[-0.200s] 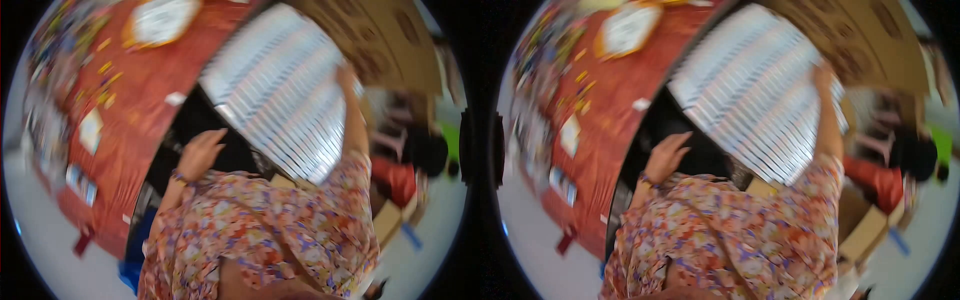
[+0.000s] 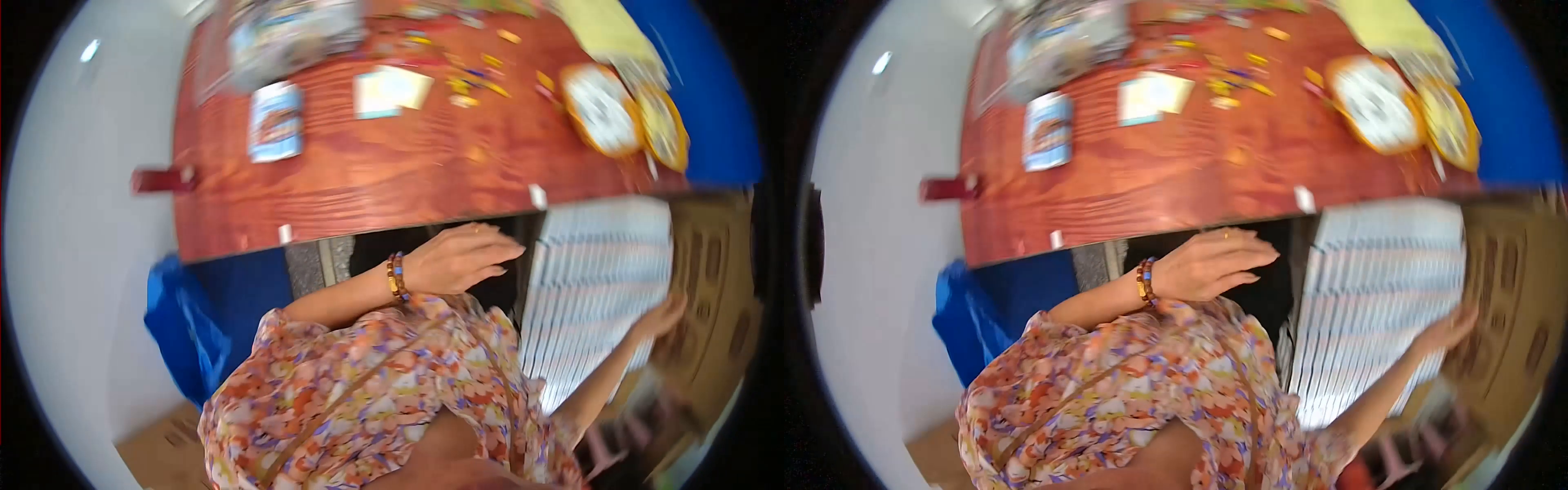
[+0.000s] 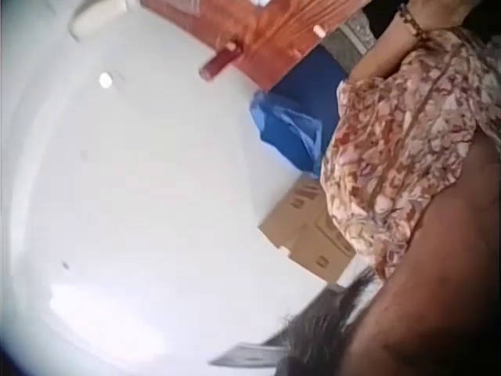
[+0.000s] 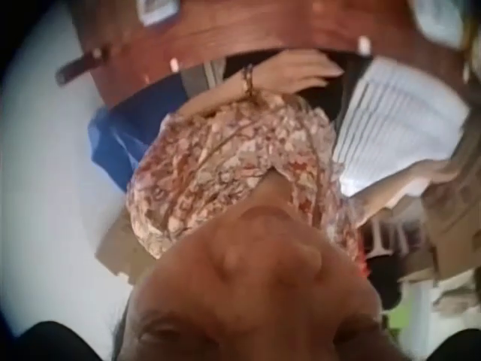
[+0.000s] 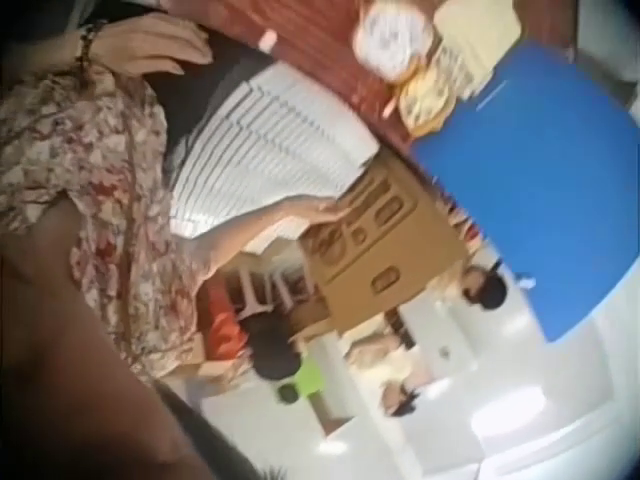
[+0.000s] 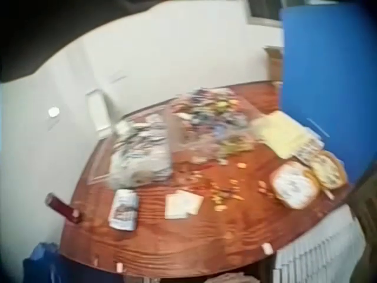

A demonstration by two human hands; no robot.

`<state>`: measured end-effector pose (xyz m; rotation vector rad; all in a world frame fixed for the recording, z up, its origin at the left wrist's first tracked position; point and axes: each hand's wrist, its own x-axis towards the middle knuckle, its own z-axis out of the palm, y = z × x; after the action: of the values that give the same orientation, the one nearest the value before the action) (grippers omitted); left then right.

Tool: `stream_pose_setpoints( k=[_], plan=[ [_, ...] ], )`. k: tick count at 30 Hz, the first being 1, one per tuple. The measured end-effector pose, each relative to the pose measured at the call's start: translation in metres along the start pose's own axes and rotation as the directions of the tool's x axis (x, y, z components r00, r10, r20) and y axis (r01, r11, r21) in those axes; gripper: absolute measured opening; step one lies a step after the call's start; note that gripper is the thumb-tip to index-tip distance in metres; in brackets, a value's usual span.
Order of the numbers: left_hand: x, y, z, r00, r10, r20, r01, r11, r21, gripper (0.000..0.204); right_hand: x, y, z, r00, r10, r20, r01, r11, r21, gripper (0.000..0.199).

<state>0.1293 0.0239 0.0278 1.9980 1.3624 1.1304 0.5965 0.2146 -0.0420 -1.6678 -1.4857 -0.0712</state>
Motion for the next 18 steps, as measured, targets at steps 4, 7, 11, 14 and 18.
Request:
stream_pose_setpoints(
  k=[4, 7, 11, 14, 18],
  plan=[
    [-0.027, -0.037, -0.101, 0.813, -0.044, -0.581, 0.302, 0.884, 0.356, 0.032, -0.035, -0.183, 0.058, 0.954, -0.266, 0.138, 0.192, 0.896, 0.401, 0.032],
    [-0.081, -0.101, -0.171, 0.636, 0.037, -0.771, 0.664, 0.482, 0.571, 0.056, -0.082, -0.298, 0.107, 0.709, -0.637, 0.301, 0.283, 0.648, 0.707, 0.031],
    [-0.129, -0.144, -0.221, 0.305, -0.255, -0.918, 0.931, 0.282, 0.231, 0.088, -0.144, -0.404, 0.140, 0.313, -0.888, 0.338, 0.263, 0.422, 0.867, 0.027],
    [-0.129, -0.142, -0.231, 0.308, -0.470, -0.827, 0.936, 0.306, 0.175, 0.098, -0.175, -0.443, 0.145, 0.162, -0.930, 0.330, 0.169, 0.356, 0.919, 0.028],
    [-0.132, -0.124, -0.224, 0.480, -0.318, -0.818, 0.864, 0.333, 0.378, 0.091, -0.183, -0.455, 0.153, 0.063, -0.927, 0.369, 0.150, 0.375, 0.915, 0.025]
  ],
)
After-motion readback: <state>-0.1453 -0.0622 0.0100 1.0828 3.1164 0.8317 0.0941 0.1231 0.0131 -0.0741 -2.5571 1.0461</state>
